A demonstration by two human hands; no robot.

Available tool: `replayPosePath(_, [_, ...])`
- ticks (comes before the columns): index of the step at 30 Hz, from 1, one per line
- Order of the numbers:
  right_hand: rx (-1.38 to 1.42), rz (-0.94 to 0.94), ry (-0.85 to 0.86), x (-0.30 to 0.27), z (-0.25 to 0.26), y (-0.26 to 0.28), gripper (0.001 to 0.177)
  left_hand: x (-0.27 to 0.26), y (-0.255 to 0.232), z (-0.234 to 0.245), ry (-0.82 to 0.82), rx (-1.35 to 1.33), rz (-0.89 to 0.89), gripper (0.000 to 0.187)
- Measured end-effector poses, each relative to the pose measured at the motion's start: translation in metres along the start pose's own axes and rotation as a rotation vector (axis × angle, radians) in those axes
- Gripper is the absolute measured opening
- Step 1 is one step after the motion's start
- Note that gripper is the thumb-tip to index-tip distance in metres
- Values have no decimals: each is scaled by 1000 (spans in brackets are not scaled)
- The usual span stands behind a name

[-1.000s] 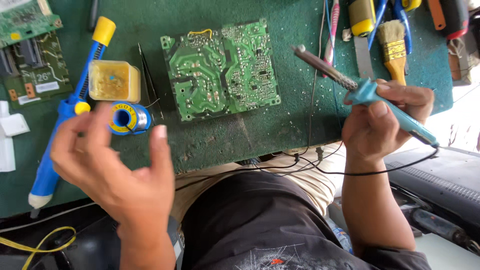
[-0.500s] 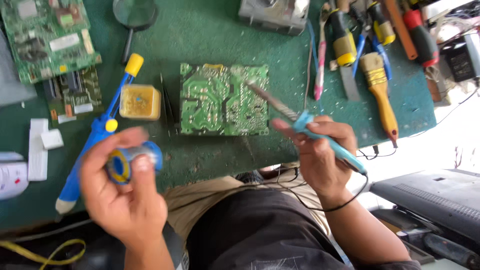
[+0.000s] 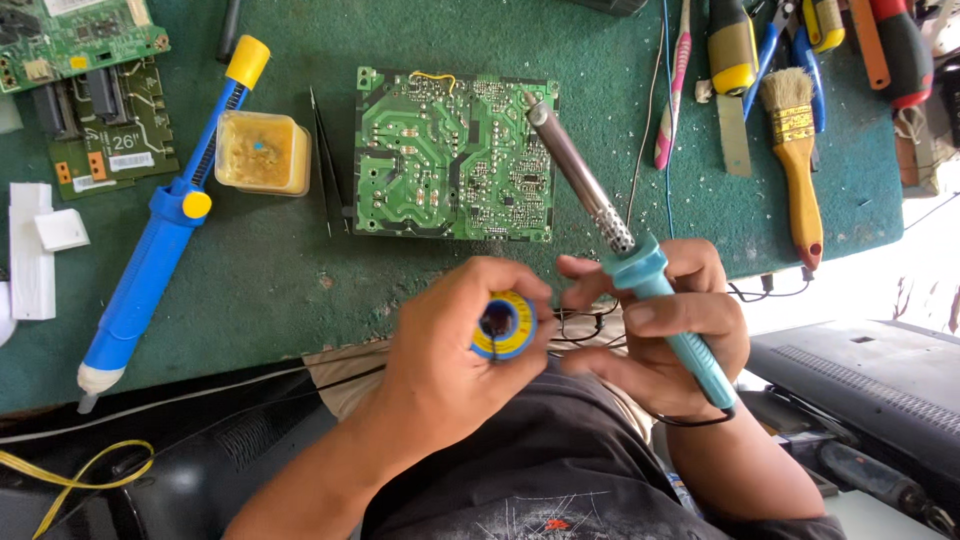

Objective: The person solders a green circuit board using a soldering iron and solder wire. They use tweezers to hold small components in place while applying heat and solder to various points on the board.

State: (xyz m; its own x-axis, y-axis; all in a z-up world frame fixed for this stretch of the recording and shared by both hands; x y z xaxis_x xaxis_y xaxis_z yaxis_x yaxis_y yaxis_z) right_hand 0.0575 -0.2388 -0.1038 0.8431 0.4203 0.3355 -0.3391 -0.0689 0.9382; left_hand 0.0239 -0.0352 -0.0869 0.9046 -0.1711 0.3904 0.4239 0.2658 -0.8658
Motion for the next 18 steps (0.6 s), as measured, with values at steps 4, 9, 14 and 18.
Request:
replayPosePath(4, [16,-33,-81,0,-1,-2,46,11,-1,1,51,-50,-47,25])
replayPosePath(9, [-43,-57,-136,6,17,-13,37,28,6,19,73,-64,62,22])
replayPosePath(14, [-3,-18,-258,13,80,-56,14,73,21,53,138,107,-209,30])
replayPosePath(18, [-216,97,-362,25,86,-56,39,96,42,46,310,207,-391,44])
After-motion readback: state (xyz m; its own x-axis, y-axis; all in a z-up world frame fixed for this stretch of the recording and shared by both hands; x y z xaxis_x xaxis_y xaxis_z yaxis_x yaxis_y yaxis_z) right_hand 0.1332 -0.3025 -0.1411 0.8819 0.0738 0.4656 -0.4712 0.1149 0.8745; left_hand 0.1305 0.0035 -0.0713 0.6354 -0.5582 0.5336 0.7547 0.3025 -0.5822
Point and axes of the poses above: each hand's wrist, its own x-axis towards the middle knuckle, its own z-axis out of the back of the hand, y = z × x, the point moved 3 cm from there along x, towards the middle knuckle, and after that the axes turned 14 degrees about -z, right-handed, at the moved point
